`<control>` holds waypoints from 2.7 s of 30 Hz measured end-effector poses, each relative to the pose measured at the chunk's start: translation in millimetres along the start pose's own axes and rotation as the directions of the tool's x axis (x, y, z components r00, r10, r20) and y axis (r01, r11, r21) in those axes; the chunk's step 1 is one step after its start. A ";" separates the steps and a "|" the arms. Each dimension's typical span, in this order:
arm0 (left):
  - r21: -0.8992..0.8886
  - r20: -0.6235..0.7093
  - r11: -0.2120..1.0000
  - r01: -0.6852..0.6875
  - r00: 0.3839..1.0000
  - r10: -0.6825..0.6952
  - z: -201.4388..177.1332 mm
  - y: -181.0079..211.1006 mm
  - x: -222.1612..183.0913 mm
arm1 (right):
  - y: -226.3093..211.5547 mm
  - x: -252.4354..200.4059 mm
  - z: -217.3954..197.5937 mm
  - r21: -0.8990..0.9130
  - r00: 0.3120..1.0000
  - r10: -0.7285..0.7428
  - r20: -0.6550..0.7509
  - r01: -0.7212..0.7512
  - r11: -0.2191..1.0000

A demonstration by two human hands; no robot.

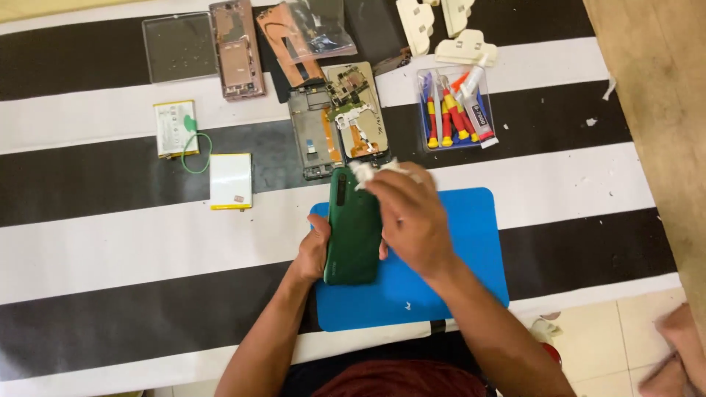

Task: Cleaning a workspace and a mobile phone before using precision tools to work on internal components of a disassembled device.

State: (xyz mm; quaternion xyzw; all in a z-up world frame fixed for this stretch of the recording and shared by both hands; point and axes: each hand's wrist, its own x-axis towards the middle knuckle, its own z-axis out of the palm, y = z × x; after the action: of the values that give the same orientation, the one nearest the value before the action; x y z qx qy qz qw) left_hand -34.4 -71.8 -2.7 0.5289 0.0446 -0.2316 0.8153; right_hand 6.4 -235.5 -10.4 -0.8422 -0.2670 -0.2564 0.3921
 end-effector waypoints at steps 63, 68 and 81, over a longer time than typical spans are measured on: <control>-0.546 -0.188 0.827 0.133 0.943 -0.276 -68.1 -129.4 59.1 | -15.1 -11.8 17.3 0.134 0.992 0.090 0.086 -0.101 0.986; -0.535 -0.201 0.833 0.137 0.938 -0.284 -46.3 -84.6 51.2 | -10.5 -1.2 -8.3 0.291 0.918 0.311 0.246 -0.376 0.880; -0.579 -0.182 0.813 0.059 0.963 -0.199 -28.7 -55.5 51.1 | -3.6 -33.7 6.1 0.214 0.991 -0.111 0.080 0.092 0.973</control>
State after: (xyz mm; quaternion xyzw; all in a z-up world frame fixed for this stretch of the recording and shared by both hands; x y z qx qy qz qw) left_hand -7.6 -81.9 -78.3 0.2813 0.2435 -0.1988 0.9067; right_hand -19.0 -237.1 -33.5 -0.7922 -0.3531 -0.2078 0.4523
